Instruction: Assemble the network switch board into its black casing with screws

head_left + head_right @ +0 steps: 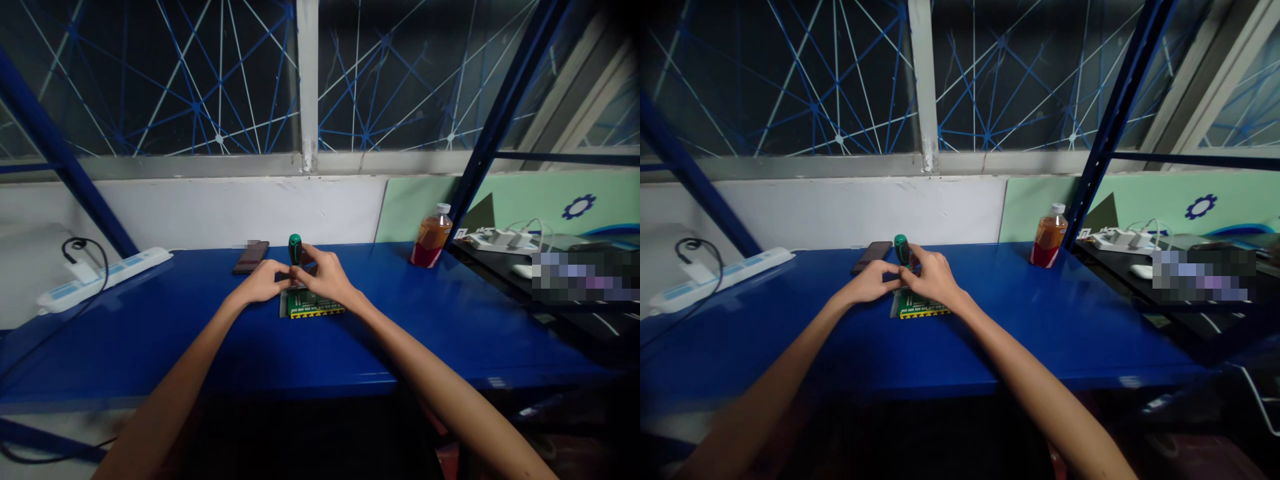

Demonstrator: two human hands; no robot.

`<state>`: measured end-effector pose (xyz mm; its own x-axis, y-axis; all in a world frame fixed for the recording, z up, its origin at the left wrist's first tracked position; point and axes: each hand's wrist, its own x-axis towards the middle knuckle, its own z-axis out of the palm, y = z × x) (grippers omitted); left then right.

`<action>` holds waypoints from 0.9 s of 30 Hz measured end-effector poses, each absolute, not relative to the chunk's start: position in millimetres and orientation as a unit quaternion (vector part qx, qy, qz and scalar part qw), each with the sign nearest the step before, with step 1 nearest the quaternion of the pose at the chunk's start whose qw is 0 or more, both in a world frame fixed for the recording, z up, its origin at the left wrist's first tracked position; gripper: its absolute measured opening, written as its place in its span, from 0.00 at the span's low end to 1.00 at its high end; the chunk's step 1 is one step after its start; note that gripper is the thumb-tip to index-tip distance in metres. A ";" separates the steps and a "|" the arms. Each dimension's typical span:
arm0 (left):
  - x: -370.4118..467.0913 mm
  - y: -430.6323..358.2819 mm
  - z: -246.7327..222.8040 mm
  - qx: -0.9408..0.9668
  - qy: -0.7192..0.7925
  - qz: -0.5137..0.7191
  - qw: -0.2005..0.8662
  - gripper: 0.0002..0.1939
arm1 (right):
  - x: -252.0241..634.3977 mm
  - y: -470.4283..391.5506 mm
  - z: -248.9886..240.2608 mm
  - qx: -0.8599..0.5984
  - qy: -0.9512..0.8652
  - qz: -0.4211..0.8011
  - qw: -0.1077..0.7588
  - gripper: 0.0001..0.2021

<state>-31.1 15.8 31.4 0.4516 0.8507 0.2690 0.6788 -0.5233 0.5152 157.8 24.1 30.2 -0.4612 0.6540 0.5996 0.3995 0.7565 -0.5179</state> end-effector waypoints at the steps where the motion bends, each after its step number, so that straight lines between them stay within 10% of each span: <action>1: -31.3 15.9 31.3 0.836 0.459 0.253 0.164 0.13 | 157.8 24.1 30.0 -0.314 -0.841 0.154 0.414 0.16; 27: -30.6 17.9 28.5 0.823 0.484 0.264 0.135 0.13 | 154.9 25.8 26.4 -0.307 -0.839 0.135 0.427 0.25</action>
<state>-30.6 17.9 28.5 0.3918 0.8683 0.3042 0.7260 -0.4949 0.4775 154.9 25.8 26.4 -0.4456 0.6313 0.6347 0.4010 0.7747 -0.4890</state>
